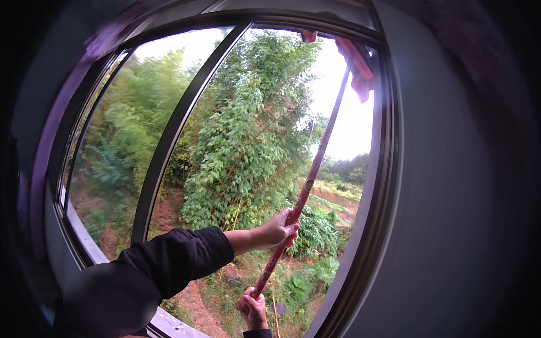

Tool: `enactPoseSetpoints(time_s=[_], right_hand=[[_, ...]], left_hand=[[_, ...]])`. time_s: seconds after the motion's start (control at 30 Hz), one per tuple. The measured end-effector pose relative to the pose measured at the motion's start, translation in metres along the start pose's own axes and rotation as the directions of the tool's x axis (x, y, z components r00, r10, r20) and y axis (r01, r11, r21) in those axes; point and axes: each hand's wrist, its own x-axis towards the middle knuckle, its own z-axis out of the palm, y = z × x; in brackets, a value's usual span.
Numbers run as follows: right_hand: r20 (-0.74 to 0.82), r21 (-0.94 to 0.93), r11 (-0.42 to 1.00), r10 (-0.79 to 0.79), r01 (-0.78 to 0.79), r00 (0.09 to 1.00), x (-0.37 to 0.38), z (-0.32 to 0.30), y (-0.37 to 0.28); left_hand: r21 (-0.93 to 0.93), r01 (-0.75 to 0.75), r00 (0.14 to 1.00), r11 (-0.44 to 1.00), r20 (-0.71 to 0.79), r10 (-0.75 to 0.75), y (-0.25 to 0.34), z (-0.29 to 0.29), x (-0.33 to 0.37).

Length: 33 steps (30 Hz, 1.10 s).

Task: The person cleans a large window using a long-handled brush with a cloth attachment. They wipe the glass in vertical strokes, then dip the cloth into a bucket of water, wring it out, and reattach it to the brush before resuming cleaning.

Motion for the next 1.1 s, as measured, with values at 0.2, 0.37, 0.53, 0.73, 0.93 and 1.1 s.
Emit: enactPoseSetpoints(time_s=[0.2,0.37,0.53,0.73,0.93,1.1], right_hand=[[0.038,0.013,1.0,-0.018,0.018,0.999,0.023,-0.002,-0.007],[0.079,-0.015,1.0,-0.017,0.018,0.997,0.051,0.013,-0.023],[0.187,0.05,0.998,-0.044,0.036,0.981,0.081,0.045,-0.038],[0.245,0.093,0.995,-0.059,0.037,0.968,0.095,0.048,-0.032],[0.237,0.105,0.994,-0.04,0.015,0.971,0.083,0.041,-0.025],[0.152,0.035,0.999,0.025,-0.03,0.988,0.079,0.052,-0.032]], left_hand=[[0.06,0.02,1.0,0.998,-0.024,-0.018,0.022,0.0,0.013],[0.143,0.018,0.998,0.99,-0.061,-0.009,0.04,-0.009,0.039],[0.23,-0.012,0.993,0.973,-0.114,0.039,0.076,-0.015,0.054],[0.297,-0.075,0.98,0.952,-0.157,0.126,0.078,-0.022,0.063],[0.395,-0.065,0.972,0.916,-0.181,0.147,0.06,-0.016,0.06],[0.297,-0.12,0.971,0.947,-0.163,0.174,0.059,-0.015,0.055]])
